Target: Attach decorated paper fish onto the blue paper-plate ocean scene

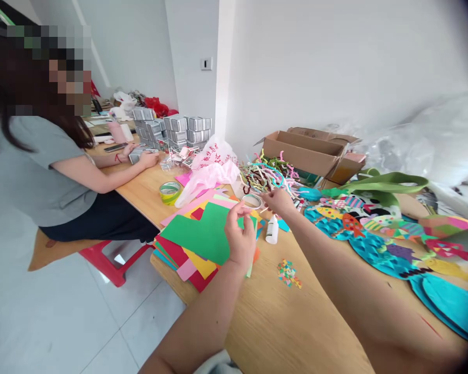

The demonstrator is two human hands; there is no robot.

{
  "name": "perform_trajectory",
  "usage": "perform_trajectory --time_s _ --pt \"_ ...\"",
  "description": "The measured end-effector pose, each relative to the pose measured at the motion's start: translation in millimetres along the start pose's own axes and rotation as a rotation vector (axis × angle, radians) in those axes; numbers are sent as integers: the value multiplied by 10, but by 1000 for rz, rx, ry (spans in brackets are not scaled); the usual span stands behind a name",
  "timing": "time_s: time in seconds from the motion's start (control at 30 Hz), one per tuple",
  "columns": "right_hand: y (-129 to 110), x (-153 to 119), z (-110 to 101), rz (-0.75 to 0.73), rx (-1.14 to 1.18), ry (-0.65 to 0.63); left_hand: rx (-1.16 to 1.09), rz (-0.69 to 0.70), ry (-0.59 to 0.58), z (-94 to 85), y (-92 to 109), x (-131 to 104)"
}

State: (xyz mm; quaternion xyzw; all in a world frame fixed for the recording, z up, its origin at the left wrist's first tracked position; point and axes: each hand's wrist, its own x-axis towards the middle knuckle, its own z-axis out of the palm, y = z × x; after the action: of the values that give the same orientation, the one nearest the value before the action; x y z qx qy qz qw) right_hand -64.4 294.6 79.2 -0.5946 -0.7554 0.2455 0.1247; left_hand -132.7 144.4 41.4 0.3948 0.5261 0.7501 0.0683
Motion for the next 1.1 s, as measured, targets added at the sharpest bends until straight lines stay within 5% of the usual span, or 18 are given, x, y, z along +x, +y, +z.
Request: perform_trajectory --time_s 0.13,0.23,0.43,0.53,0.7,1.1 --pt "337 -856 -180 -203 192 22 -48 -43 -50 -135 220 99" --pt "761 -1547 -248 -230 327 20 0 3 -333 -424 416 139" --pt "1559 -2413 -68 -62 361 76 685 303 -758 -1070 383 -87" --pt "1709 -2528 109 -44 412 172 920 361 -955 -1130 287 -230" --pt "1713 -2532 256 -146 385 283 1160 408 -1148 -955 301 -310" --pt "1736 -2542 259 -275 333 358 1252 320 -1131 -830 257 -279"
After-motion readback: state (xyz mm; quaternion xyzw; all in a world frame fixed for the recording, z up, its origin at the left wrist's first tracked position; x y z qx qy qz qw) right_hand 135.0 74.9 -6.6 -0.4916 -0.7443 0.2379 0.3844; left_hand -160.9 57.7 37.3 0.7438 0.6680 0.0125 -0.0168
